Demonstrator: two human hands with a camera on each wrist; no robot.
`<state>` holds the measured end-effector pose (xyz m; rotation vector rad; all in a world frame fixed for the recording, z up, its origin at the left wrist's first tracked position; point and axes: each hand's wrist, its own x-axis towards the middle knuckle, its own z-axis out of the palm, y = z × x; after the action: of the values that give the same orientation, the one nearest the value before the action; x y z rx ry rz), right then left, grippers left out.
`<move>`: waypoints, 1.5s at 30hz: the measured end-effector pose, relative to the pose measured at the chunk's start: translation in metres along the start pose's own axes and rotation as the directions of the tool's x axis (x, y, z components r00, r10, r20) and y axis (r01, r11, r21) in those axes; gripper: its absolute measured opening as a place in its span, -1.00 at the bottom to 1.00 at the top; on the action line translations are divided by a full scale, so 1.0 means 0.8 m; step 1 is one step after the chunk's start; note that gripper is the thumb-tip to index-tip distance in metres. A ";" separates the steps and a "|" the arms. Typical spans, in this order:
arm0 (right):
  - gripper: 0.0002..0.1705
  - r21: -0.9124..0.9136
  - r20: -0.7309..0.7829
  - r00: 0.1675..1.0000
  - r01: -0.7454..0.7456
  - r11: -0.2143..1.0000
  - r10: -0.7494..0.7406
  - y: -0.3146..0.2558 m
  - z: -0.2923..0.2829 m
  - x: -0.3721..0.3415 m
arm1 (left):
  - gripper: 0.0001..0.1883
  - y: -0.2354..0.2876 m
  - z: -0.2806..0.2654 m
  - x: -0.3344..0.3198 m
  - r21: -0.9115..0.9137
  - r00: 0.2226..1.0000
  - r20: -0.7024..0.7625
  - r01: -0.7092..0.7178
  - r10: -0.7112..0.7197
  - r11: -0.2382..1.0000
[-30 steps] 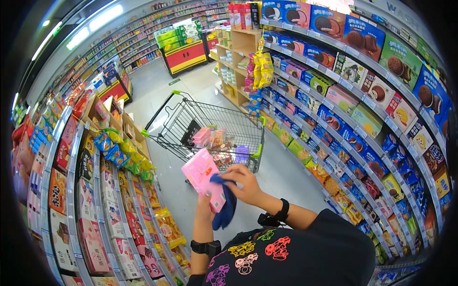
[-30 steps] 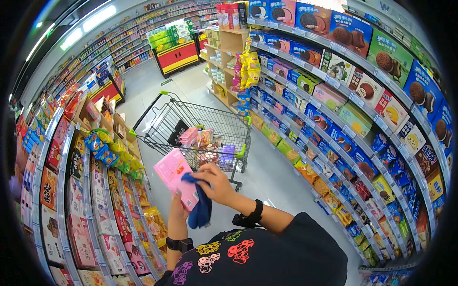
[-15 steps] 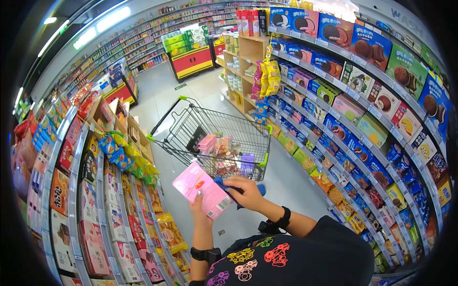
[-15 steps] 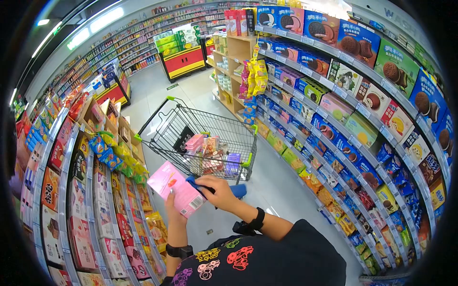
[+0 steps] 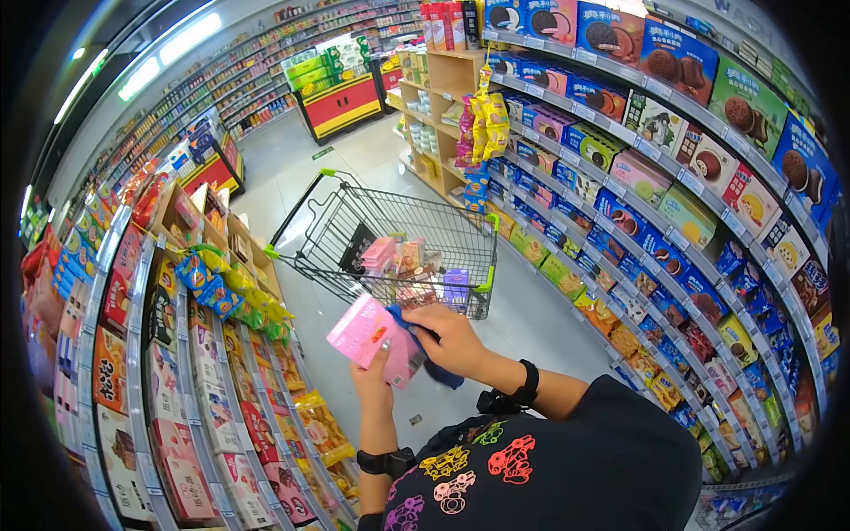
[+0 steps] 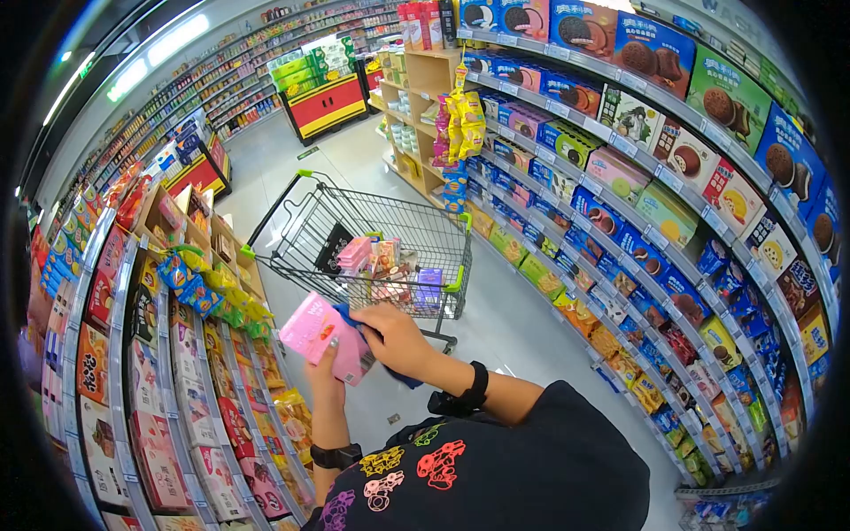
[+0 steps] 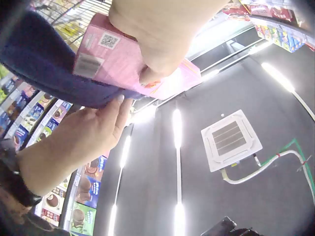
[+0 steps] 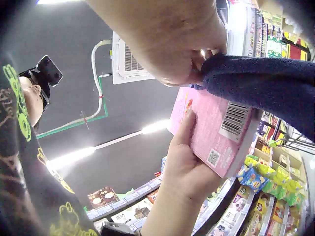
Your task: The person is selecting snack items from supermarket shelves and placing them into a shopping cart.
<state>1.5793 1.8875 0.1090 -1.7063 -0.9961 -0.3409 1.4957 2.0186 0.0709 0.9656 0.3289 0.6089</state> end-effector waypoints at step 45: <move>-0.68 0.155 0.317 0.937 -0.201 0.967 0.144 0.013 0.125 -0.025 | -0.69 0.044 -0.107 0.007 0.286 0.941 -0.092 -0.289 0.326 0.914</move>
<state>1.5502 1.9671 0.0513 -1.6896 -1.0521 0.1330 1.4442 2.0936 0.0548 1.2530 0.3918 0.9406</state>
